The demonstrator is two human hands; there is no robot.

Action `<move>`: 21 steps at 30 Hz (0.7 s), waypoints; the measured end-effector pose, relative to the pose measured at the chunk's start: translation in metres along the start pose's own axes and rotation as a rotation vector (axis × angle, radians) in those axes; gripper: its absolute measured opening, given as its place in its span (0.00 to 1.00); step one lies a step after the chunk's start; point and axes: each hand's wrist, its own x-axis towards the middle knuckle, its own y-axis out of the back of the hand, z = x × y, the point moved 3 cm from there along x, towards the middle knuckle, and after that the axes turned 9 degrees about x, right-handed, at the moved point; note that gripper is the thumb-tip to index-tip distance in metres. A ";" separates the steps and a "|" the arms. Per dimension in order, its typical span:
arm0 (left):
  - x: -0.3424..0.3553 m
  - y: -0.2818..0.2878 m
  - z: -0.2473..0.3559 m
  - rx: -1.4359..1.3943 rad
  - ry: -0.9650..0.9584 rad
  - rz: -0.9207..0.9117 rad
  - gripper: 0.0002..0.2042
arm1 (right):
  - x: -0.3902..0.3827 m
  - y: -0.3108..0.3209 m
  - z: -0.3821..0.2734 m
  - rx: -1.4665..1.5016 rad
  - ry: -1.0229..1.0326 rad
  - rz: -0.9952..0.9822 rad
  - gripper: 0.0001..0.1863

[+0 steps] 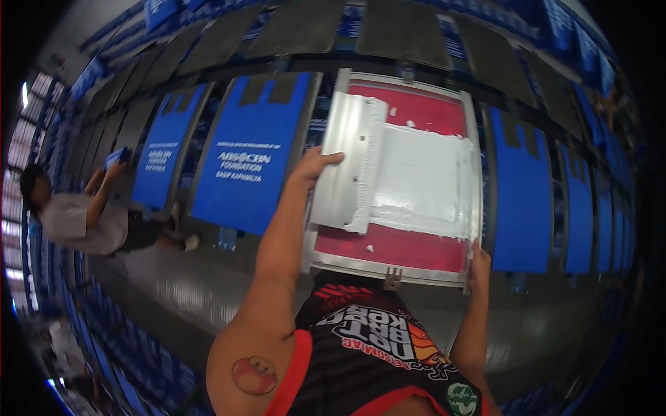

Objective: Printing logos onto fabric panels using a silk screen frame and squeegee with white ink.

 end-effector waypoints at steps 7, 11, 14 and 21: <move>0.004 0.010 -0.023 -0.068 0.001 0.021 0.24 | 0.005 0.006 -0.001 -0.116 0.036 0.065 0.31; -0.009 0.014 0.005 -0.015 -0.029 0.031 0.25 | -0.062 -0.009 -0.028 -0.508 0.638 0.040 0.25; -0.005 -0.001 0.031 0.171 -0.166 0.020 0.28 | -0.116 -0.041 0.007 -0.363 -0.098 -0.592 0.22; -0.034 -0.052 0.081 0.615 -0.327 0.069 0.32 | -0.143 -0.106 0.064 0.001 -0.295 -0.689 0.16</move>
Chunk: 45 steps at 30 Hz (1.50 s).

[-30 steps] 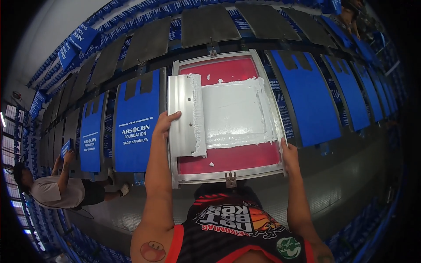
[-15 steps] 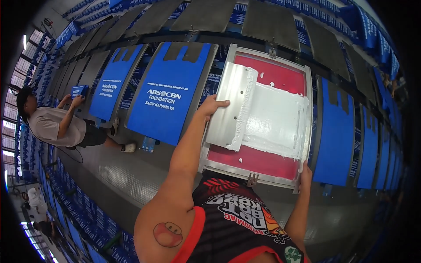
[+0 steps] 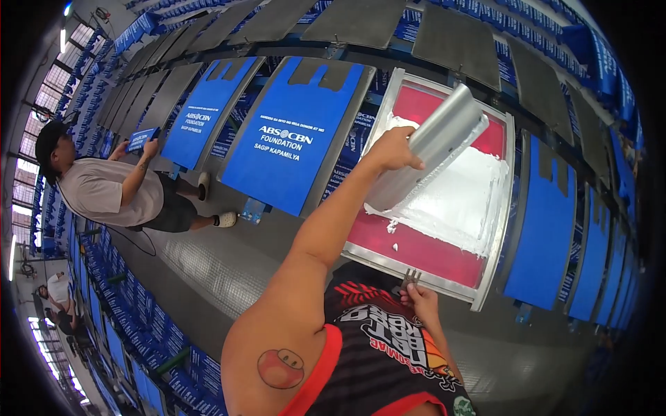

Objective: Printing logos onto fabric panels using a silk screen frame and squeegee with white ink.

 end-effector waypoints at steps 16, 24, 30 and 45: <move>-0.046 -0.055 0.075 0.602 -0.364 -0.124 0.20 | -0.006 -0.004 -0.008 -0.341 0.237 0.113 0.15; -0.066 -0.110 0.044 0.898 -0.411 -0.347 0.18 | -0.061 0.009 -0.117 -0.805 0.263 -0.049 0.23; -0.060 -0.121 0.036 0.982 -0.403 -0.387 0.15 | -0.026 0.039 -0.225 -1.520 1.351 0.611 0.29; 0.094 -0.022 -0.038 0.998 -0.256 -0.023 0.14 | 0.154 0.068 -0.334 -1.673 0.766 0.436 0.13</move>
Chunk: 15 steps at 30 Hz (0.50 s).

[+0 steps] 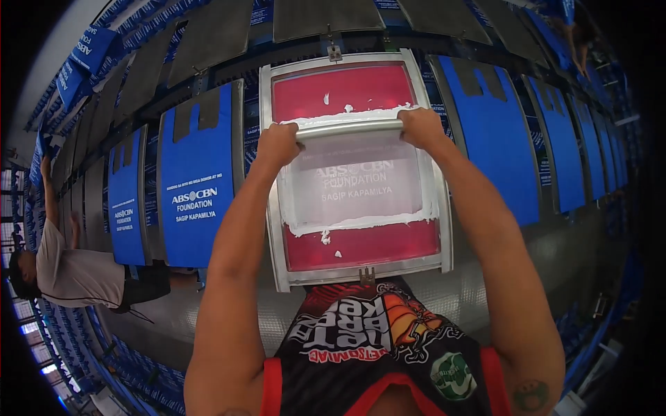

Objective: Printing logos onto fabric panels using a silk screen frame and squeegee with white ink.

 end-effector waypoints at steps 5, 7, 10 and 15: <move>-0.139 -0.007 0.048 0.006 0.033 -0.258 0.16 | -0.145 -0.017 -0.036 0.151 0.009 -0.078 0.07; -0.180 -0.026 0.066 -0.178 -0.031 0.072 0.15 | -0.180 -0.036 -0.037 0.203 -0.066 0.009 0.11; -0.103 -0.034 0.040 -0.044 0.015 0.129 0.06 | -0.100 -0.036 -0.014 0.113 -0.037 0.128 0.10; -0.001 -0.001 -0.002 -0.005 0.005 0.008 0.14 | 0.005 -0.004 0.002 -0.018 0.011 0.005 0.15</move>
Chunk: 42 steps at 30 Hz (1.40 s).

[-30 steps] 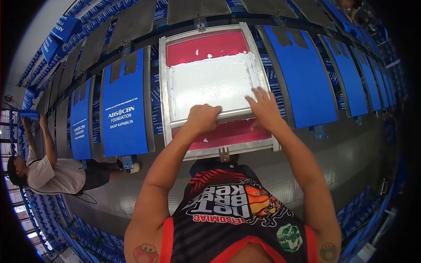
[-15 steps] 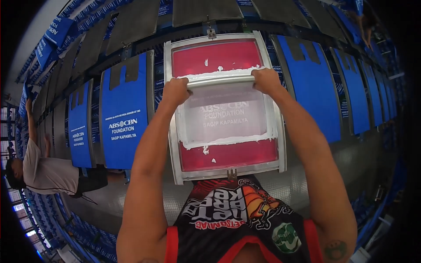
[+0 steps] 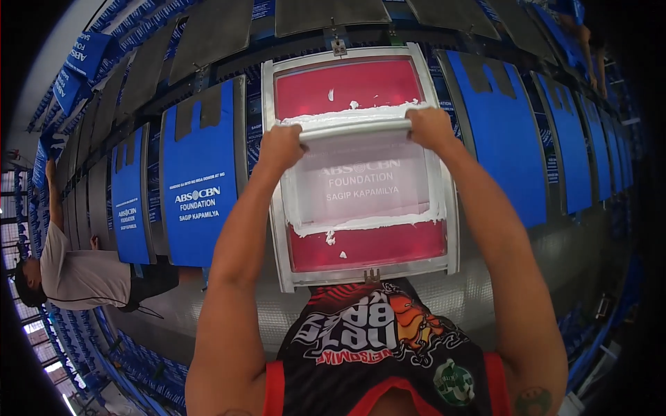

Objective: Printing logos onto fabric panels using a silk screen frame and squeegee with white ink.

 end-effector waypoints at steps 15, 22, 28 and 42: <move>0.045 0.014 -0.002 0.053 0.023 -0.188 0.15 | 0.042 0.007 0.015 -0.005 -0.040 -0.105 0.16; 0.096 0.020 0.089 0.057 -0.054 -0.030 0.21 | -0.033 0.025 -0.018 0.245 0.040 0.506 0.31; 0.139 0.048 0.048 -0.261 -0.338 -0.239 0.26 | -0.283 -0.072 -0.110 0.957 -0.443 -0.991 0.21; 0.117 0.038 0.083 -0.016 -0.154 -0.091 0.20 | -0.316 -0.065 -0.169 1.813 -0.796 -0.269 0.12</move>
